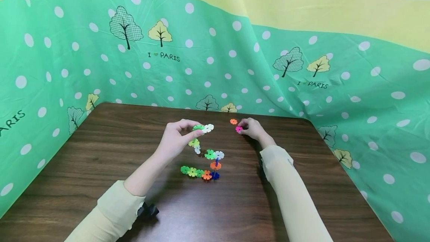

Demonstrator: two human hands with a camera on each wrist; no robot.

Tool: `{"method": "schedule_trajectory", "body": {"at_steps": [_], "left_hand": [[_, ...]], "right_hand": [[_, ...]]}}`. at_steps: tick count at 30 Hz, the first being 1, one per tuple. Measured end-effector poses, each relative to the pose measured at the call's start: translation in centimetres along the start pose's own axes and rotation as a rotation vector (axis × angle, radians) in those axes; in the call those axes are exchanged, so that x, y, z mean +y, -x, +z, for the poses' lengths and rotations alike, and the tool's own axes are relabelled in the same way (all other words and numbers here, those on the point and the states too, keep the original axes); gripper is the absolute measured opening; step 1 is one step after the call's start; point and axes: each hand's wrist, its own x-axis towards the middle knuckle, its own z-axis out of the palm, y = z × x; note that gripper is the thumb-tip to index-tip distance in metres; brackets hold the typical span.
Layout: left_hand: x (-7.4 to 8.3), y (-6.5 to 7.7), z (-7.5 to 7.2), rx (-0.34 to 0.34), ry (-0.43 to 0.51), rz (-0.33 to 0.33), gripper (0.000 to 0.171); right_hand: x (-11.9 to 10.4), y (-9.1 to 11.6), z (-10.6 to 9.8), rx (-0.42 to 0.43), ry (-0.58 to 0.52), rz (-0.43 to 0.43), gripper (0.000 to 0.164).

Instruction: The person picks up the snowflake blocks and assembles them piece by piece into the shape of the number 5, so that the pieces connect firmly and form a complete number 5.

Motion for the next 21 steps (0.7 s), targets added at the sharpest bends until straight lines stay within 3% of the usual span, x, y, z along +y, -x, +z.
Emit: {"method": "schedule_trajectory", "body": {"at_steps": [10, 21], "left_hand": [[-0.3, 0.0, 0.0, -0.013, 0.014, -0.005, 0.016], [0.0, 0.0, -0.1, 0.003, 0.015, -0.024, 0.017]], "right_hand": [[0.0, 1.0, -0.4, 0.037, -0.11, 0.059, 0.017], [-1.7, 2.9, -1.7, 0.195, -0.294, 0.014, 0.01]]}}
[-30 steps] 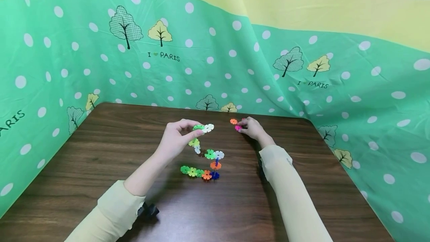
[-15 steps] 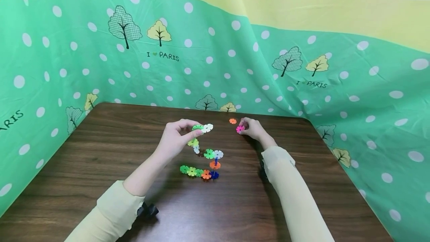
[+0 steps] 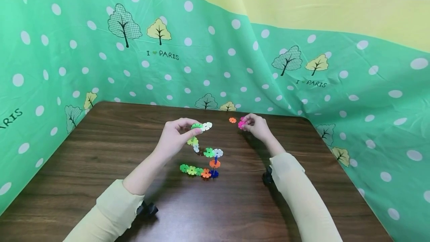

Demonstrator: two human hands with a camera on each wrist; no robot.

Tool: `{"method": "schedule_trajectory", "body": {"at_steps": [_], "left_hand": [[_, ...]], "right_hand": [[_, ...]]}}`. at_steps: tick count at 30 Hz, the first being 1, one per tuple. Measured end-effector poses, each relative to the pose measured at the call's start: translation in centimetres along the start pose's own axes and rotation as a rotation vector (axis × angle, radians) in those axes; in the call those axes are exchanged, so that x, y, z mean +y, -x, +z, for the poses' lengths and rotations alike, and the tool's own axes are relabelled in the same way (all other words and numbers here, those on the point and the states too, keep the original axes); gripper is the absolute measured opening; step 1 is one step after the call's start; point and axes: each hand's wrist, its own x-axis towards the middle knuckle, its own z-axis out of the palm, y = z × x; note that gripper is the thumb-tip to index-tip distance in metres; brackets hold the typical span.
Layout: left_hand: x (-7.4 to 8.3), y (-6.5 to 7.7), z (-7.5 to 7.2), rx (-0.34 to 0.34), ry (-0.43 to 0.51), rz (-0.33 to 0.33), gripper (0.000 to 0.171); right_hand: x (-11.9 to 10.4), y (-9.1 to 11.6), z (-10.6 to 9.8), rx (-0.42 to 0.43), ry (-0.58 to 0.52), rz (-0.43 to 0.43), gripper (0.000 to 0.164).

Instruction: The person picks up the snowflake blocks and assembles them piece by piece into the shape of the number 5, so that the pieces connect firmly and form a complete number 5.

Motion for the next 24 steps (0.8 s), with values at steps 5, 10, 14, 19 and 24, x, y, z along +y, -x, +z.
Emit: {"method": "schedule_trajectory", "body": {"at_steps": [5, 10, 14, 19, 24], "left_hand": [[0.1, -0.1, 0.0, 0.005, 0.007, -0.012, 0.017], [0.0, -0.1, 0.0, 0.011, 0.005, 0.0, 0.018], [-0.1, -0.2, 0.0, 0.017, 0.0, 0.01, 0.017], [-0.3, -0.2, 0.0, 0.02, -0.001, 0.006, 0.018], [-0.2, -0.2, 0.0, 0.019, -0.006, 0.005, 0.017]], "right_hand": [[-2.4, 0.7, -0.8, 0.053, -0.071, -0.004, 0.014], [-4.9, 1.9, -1.7, 0.103, -0.102, -0.033, 0.018], [-6.8, 2.9, -2.2, 0.144, -0.127, -0.068, 0.02], [-10.0, 4.8, -2.6, 0.176, -0.235, -0.128, 0.022], [-14.2, 7.0, -3.0, 0.197, -0.308, -0.177, 0.022]]}}
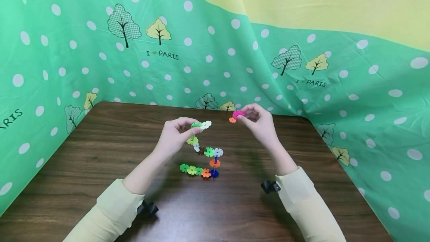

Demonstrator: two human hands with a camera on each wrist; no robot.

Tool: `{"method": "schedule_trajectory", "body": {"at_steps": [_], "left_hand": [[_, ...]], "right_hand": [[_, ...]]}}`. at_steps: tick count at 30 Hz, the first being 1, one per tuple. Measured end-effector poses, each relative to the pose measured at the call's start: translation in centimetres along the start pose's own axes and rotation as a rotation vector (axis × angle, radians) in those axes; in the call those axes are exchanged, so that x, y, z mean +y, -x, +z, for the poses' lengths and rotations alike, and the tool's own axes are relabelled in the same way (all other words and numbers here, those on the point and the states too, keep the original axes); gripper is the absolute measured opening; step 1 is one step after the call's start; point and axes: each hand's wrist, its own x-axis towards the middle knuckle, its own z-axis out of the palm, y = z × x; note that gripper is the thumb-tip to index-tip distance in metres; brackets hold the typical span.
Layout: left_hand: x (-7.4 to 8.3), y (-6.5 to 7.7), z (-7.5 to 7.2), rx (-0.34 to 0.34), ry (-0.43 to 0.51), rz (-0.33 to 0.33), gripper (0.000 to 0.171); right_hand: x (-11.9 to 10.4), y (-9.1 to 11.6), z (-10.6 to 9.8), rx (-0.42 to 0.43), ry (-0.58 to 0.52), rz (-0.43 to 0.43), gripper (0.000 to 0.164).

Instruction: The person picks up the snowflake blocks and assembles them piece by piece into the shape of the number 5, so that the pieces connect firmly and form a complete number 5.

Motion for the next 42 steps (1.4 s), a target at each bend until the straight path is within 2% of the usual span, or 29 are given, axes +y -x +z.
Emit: {"method": "schedule_trajectory", "body": {"at_steps": [8, 20, 27, 33, 42], "left_hand": [[0.1, 0.0, 0.0, -0.005, 0.002, -0.01, 0.017], [0.5, 0.1, 0.1, -0.012, -0.008, 0.002, 0.017], [0.8, 0.2, 0.1, -0.028, -0.008, 0.009, 0.017], [0.9, 0.2, 0.2, -0.032, -0.014, 0.013, 0.017], [0.8, 0.1, 0.4, -0.027, -0.017, 0.036, 0.017]], "right_hand": [[-3.4, 1.7, 1.0, 0.027, -0.055, -0.033, 0.021], [-5.2, 3.2, 3.5, 0.027, -0.123, -0.154, 0.018], [-5.2, 3.2, 4.3, 0.02, -0.093, -0.203, 0.018], [-4.9, 3.1, 4.7, 0.015, -0.127, -0.218, 0.018], [-2.3, 2.6, 5.3, 0.035, -0.214, -0.218, 0.016]]}}
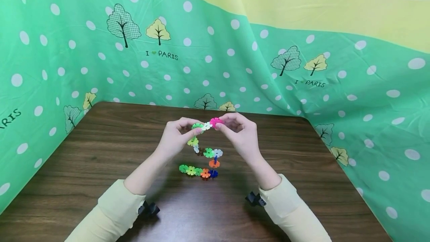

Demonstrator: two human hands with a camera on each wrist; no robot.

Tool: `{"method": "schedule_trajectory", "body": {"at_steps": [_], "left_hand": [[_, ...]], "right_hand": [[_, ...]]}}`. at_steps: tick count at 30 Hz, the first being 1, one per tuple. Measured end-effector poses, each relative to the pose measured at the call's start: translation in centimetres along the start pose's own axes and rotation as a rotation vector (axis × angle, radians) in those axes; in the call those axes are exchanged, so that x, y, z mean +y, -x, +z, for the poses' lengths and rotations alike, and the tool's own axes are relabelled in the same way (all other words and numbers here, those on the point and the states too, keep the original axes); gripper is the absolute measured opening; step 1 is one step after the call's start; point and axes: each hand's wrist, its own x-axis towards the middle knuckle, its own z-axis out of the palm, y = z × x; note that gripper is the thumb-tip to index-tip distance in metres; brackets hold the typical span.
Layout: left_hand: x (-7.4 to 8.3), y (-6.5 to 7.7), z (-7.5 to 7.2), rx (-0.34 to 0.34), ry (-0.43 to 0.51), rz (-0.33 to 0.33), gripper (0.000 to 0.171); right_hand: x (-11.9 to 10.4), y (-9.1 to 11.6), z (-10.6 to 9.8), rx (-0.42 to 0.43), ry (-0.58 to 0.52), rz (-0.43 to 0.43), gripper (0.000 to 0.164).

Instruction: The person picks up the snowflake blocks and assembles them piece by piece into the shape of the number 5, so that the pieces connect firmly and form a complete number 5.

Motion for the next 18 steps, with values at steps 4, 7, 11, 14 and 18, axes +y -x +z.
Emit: {"method": "schedule_trajectory", "body": {"at_steps": [4, 7, 11, 14, 18], "left_hand": [[0.0, 0.0, 0.1, 0.007, 0.008, 0.021, 0.017], [-0.1, -0.1, 0.1, 0.008, 0.014, 0.029, 0.017], [-0.2, -0.1, 0.0, 0.009, 0.007, 0.024, 0.016], [-0.3, 0.0, 0.0, 0.008, 0.0, 0.025, 0.017], [-0.2, 0.0, 0.1, 0.017, -0.017, 0.037, 0.017]], "right_hand": [[-0.8, 0.0, 0.2, 0.014, -0.018, 0.006, 0.015], [-2.0, -0.1, 0.4, 0.015, -0.019, 0.018, 0.015], [-3.0, -0.2, 0.5, 0.0, -0.009, 0.034, 0.014], [-3.2, -0.4, 0.5, -0.008, -0.002, 0.035, 0.014], [-3.2, -0.5, 0.6, -0.009, 0.004, 0.021, 0.014]]}}
